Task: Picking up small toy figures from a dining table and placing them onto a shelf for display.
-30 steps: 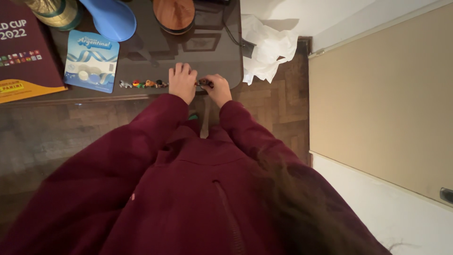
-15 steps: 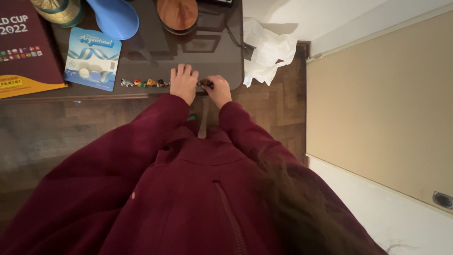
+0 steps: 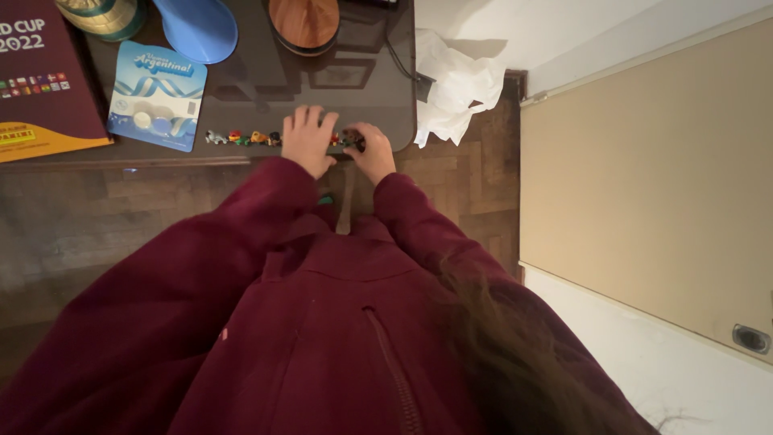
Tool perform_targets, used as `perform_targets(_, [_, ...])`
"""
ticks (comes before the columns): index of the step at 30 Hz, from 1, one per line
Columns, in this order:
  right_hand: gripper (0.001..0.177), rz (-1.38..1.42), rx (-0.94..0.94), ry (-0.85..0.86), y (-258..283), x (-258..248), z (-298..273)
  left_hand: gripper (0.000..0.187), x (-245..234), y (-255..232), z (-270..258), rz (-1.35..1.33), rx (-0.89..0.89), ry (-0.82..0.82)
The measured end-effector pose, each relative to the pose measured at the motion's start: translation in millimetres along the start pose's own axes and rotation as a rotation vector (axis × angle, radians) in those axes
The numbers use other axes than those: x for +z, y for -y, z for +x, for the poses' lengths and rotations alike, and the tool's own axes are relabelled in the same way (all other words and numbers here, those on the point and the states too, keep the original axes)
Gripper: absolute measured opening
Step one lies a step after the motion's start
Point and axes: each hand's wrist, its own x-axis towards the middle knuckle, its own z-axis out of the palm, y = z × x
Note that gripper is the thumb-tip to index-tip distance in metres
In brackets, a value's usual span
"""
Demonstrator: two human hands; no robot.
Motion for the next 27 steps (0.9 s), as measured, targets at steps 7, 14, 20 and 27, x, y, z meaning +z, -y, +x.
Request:
perform_targets(7, [0.042, 0.082, -0.015, 0.018, 0.6, -1.0, -1.8, 0.086, -69.3, 22.0, -35.0, -0.161, -0.041, -0.073])
perform_targets(14, [0.027, 0.024, 0.031, -0.009, -18.6, 10.6, -1.3, 0.081, -68.5, 30.6, -53.1, -0.131, -0.074, -0.137])
perform_targets(20, [0.047, -0.031, -0.060, -0.018, 30.1, -12.8, 4.3, 0.078, -64.6, 24.5, -56.4, -0.144, -0.057, -0.122])
perform_targets(27, [0.042, -0.054, -0.186, 0.037, 28.1, -1.2, 18.9, 0.077, -63.1, 28.5, -59.9, -0.143, -0.049, -0.145])
